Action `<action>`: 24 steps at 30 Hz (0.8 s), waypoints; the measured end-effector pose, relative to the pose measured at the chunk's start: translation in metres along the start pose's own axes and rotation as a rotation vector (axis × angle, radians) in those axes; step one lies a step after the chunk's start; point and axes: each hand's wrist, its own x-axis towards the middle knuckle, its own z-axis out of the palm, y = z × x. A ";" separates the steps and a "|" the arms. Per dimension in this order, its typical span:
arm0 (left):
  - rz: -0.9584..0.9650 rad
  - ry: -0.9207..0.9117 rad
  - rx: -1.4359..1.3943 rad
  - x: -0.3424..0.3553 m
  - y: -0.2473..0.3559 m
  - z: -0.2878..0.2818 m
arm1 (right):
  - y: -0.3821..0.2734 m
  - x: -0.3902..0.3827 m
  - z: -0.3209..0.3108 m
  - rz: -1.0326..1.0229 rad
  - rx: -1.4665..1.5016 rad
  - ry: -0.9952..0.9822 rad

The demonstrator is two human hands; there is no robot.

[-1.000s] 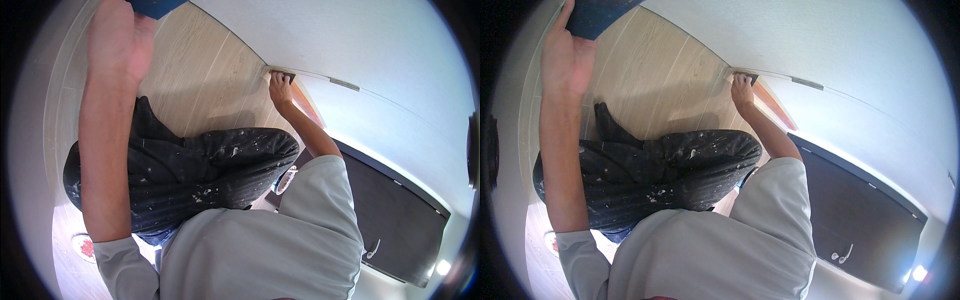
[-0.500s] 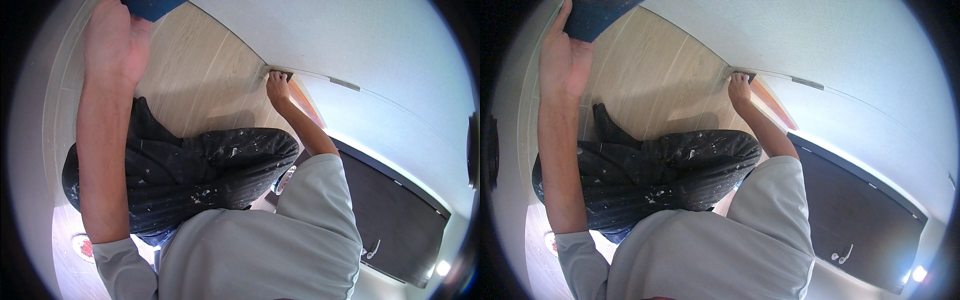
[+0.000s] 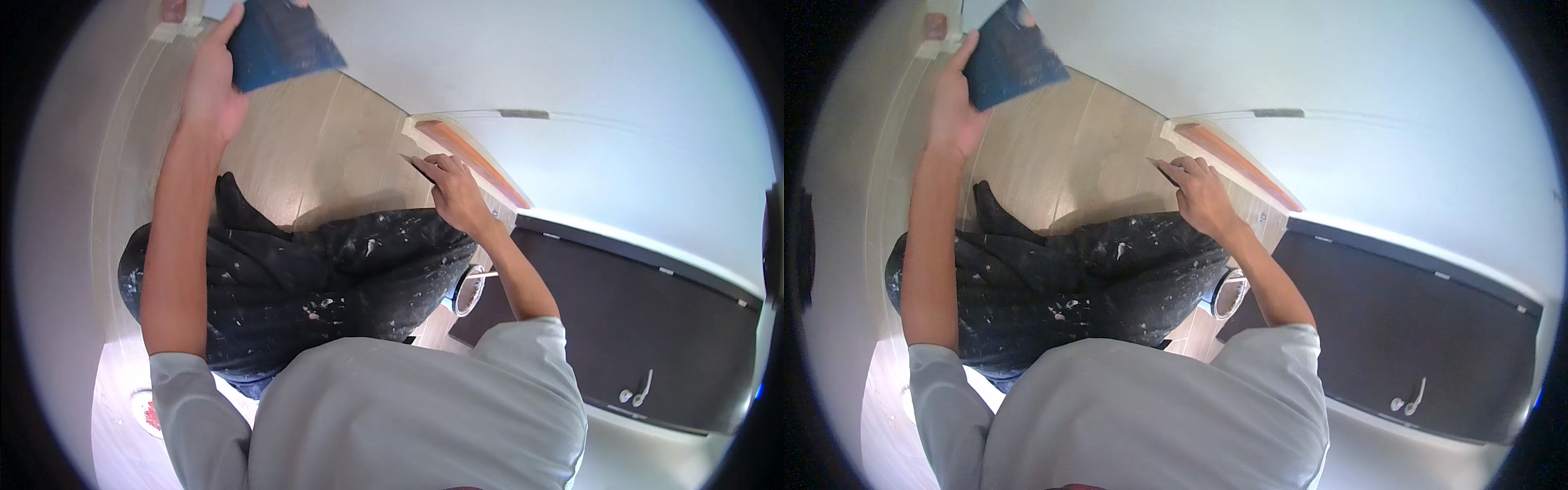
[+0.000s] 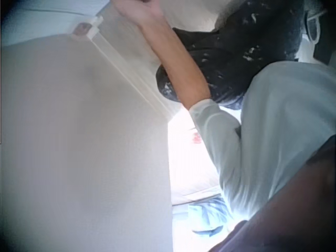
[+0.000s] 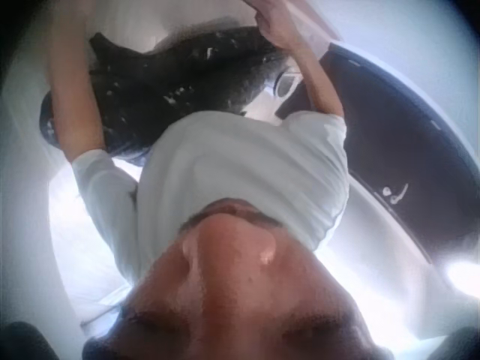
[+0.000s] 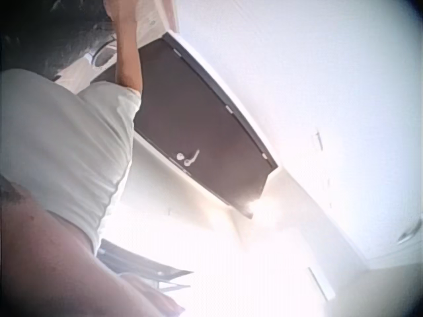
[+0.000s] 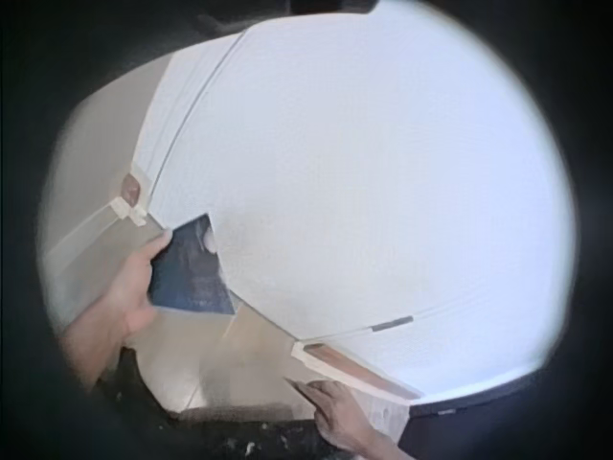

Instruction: The person sits on the floor and uses a sanding block to smooth the wall surface near the baseboard. They repeatedly scrape a putty knife against a hawk to remove excess material before applying it to the wall and sanding the area.

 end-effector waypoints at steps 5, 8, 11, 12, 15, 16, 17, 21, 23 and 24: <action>-0.417 -0.253 0.198 -0.069 -0.046 0.018 | -0.061 -0.077 -0.058 -0.072 0.214 0.456; -0.732 -0.323 0.155 -0.132 -0.082 0.020 | -0.078 -0.108 -0.054 -0.266 0.139 0.723; -0.826 -0.354 0.075 -0.186 -0.105 0.015 | -0.096 -0.112 -0.041 -0.562 0.219 0.860; -0.805 -0.349 0.085 -0.200 -0.106 0.015 | -0.100 -0.115 -0.038 -0.613 0.145 0.853; -0.726 -0.341 0.120 -0.228 -0.105 0.015 | -0.096 -0.120 -0.028 -0.635 0.144 0.869; -0.679 -0.331 0.148 -0.232 -0.102 0.015 | -0.088 -0.119 -0.023 -0.619 0.126 0.854; -0.638 -0.332 0.168 -0.237 -0.100 0.016 | -0.077 -0.121 -0.021 -0.598 0.094 0.832; -0.547 -0.381 0.153 -0.240 -0.098 0.007 | -0.044 -0.129 -0.027 -0.458 -0.160 0.656; -0.372 -0.358 0.147 -0.244 -0.098 0.018 | -0.050 -0.137 -0.022 -0.280 0.270 0.733; -0.279 -0.320 0.134 -0.244 -0.101 0.025 | -0.068 -0.137 -0.021 -0.205 0.565 0.878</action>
